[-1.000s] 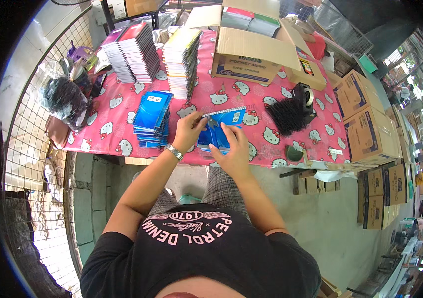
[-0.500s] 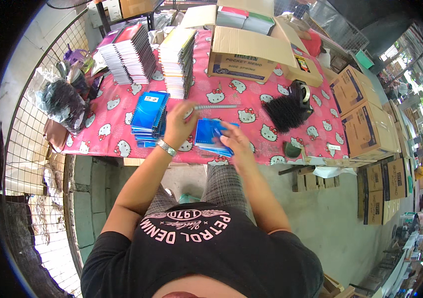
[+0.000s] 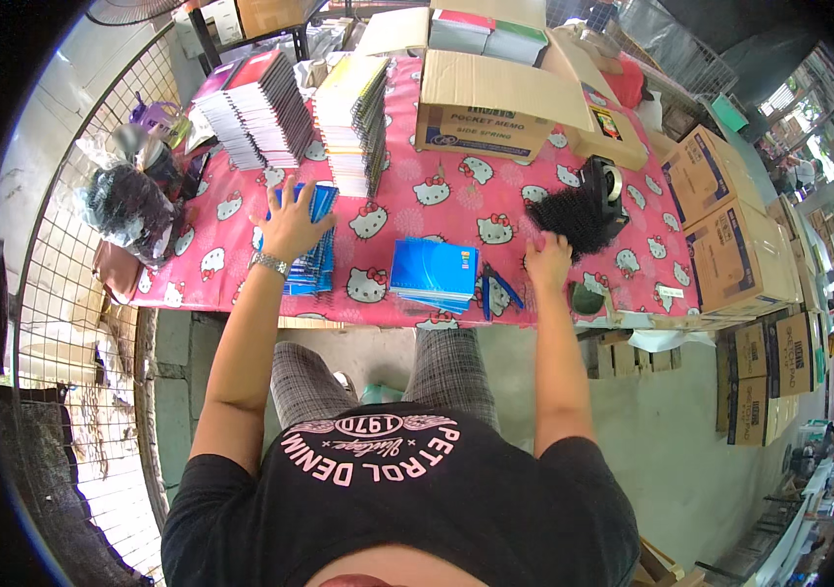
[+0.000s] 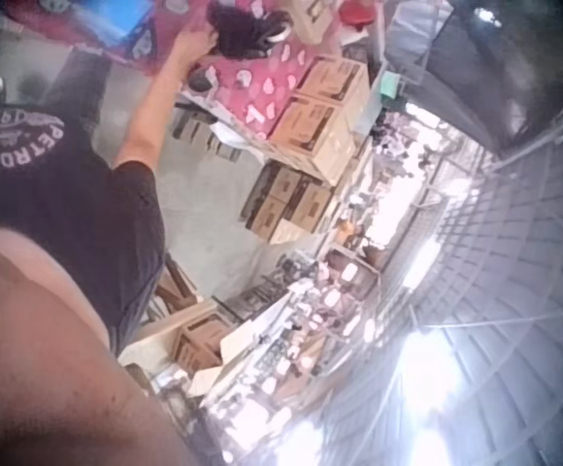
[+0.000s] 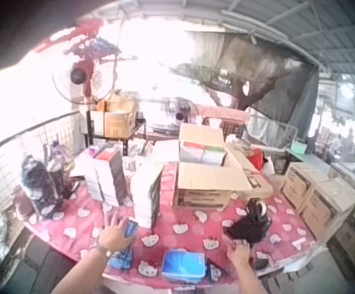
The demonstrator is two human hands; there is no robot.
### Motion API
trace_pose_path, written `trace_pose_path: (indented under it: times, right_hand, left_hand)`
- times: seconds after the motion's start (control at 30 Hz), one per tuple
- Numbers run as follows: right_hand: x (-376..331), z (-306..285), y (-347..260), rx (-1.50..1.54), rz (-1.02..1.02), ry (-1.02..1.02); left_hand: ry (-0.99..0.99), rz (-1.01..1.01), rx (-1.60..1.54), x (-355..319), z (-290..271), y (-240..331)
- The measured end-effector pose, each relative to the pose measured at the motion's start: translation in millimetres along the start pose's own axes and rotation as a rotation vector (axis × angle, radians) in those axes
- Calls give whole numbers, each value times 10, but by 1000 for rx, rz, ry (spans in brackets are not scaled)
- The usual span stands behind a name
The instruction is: The person manually binds small blue notebooks by inserting a metal spiral through pre-punched holes and then secures the wire.
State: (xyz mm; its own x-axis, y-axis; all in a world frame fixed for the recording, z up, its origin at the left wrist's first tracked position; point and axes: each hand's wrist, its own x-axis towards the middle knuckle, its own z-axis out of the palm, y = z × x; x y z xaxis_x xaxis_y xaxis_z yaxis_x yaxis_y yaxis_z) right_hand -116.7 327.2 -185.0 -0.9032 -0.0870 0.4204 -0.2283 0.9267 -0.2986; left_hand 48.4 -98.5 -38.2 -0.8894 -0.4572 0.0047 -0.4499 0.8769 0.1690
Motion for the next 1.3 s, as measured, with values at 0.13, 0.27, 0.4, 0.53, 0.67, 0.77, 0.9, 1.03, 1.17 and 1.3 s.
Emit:
trace_pose_path:
  times: [0.13,0.27,0.4,0.53,0.67,0.77,0.9,1.03,1.17,1.3]
  right_hand:
    - [152,64,-105,-258,-44,-169]
    - [177,131,-67,-412,-106,-140]
    - [220,191,172,-338,-72,-61]
    - [306,83,66,-374,-183,-191]
    - [335,-208,-72,-184,-118,-7]
    - [299,-358,-122,-41,-111,12]
    - [155,-523,-228,391,-92,-62]
    - [-203,-767,-770,792,59,-340]
    - [-460,-755,-920,1033,165,-472]
    - [-633,-806,-974,1032,198,-503]
  left_hand:
    - [29,-47,-1,-51,166,-250]
    - [22,-71,-14,-50,154,-278]
    - [175,31,55,-175,47,56]
    - [203,562,-212,-457,255,577]
    - [47,994,-92,-926,636,1094]
    - [149,1051,-49,-926,686,1087]
    - [-64,1065,-103,-731,538,1067]
    - [-261,1016,-61,-624,400,1063]
    - [-293,1010,-131,-529,350,1049]
    - [-280,1016,-74,-577,359,1081]
